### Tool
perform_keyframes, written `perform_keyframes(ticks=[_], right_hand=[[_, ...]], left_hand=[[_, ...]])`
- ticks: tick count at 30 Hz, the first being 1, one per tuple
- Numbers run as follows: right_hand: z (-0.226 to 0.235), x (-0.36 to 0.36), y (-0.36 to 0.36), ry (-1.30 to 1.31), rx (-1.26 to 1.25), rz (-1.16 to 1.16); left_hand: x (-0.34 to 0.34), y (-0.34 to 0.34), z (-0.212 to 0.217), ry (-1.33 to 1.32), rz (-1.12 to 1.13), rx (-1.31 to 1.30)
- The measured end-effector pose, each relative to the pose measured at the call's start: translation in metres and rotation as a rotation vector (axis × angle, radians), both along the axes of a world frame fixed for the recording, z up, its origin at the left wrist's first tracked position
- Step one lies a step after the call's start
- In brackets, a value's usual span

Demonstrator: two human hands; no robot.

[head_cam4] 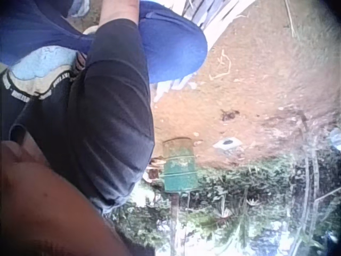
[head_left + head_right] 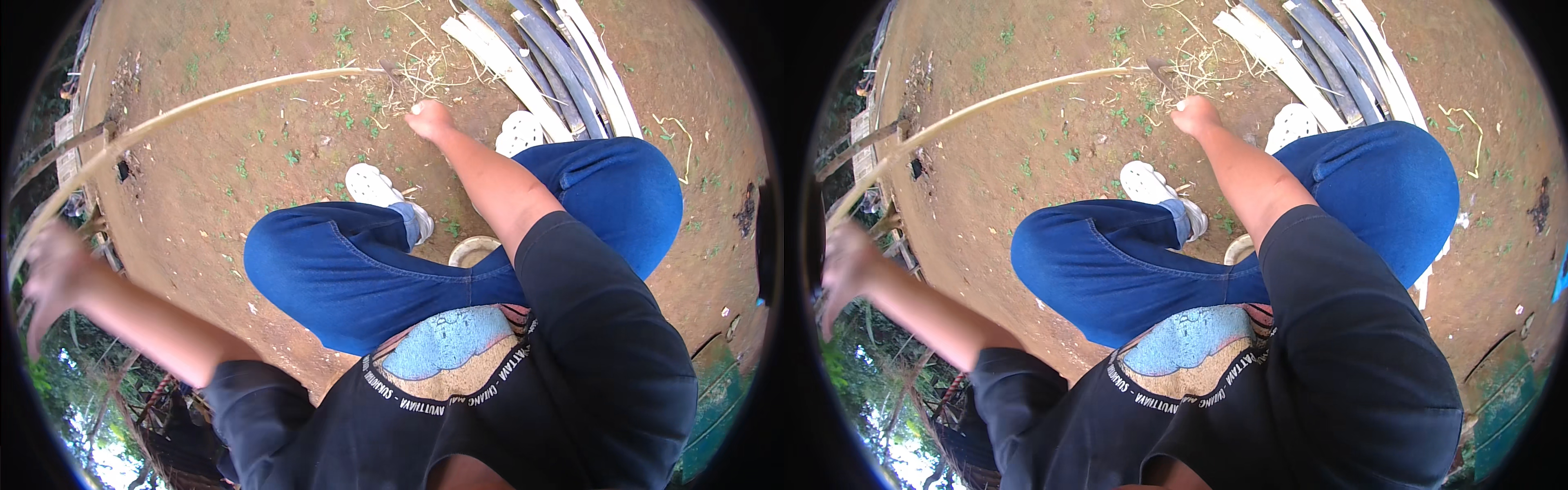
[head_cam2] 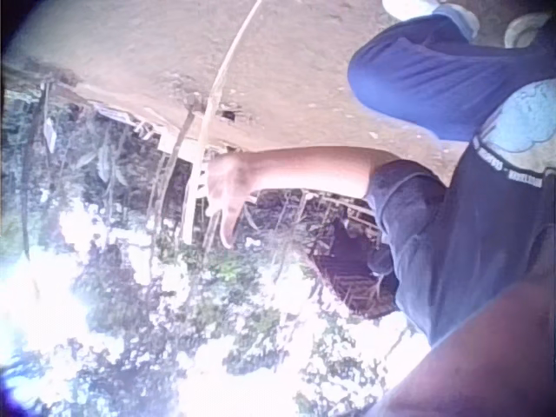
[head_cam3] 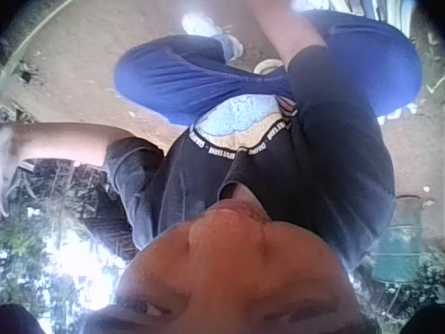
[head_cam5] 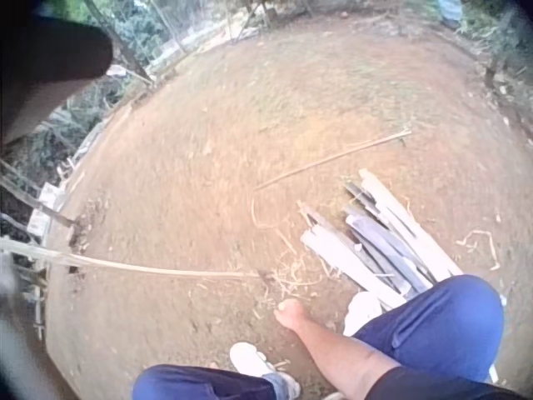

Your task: The person uses a curved blade and a straight machete to shave and refine a long strip of bamboo, periodically checking the thickness and smoothness of the wood.

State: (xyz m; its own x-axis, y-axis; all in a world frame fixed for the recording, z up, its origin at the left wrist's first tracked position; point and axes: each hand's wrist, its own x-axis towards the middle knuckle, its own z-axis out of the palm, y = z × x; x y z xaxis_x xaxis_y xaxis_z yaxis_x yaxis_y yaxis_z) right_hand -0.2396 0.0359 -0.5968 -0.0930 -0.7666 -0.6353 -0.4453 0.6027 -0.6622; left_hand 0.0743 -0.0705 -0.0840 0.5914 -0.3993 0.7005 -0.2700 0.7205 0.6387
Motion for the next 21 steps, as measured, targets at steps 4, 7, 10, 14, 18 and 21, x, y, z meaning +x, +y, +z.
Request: perform_keyframes(ticks=[4,7,10,14,18,21], right_hand=[[0.001,-0.003,-0.013,-0.074,0.051,-0.037],[0.005,-0.012,-0.013,-0.13,0.089,-0.024],[0.022,-0.015,-0.016,-0.169,0.115,-0.015],[0.041,-0.008,-0.017,-0.212,0.057,-0.045],[0.087,-0.006,-0.034,-0.255,-0.093,-0.037],[0.145,-0.01,-0.054,-0.334,-0.23,0.015]], left_hand=[[-0.049,0.067,-0.194,0.141,-0.434,1.018],[-0.024,0.051,-0.221,0.273,-0.711,1.153],[-0.02,0.034,-0.222,0.18,-0.511,1.102],[-0.036,0.037,-0.219,-0.112,-0.545,0.988],[-0.058,0.047,-0.18,-0.242,-0.531,0.758],[-0.067,0.045,-0.156,-0.193,-0.468,0.545]])
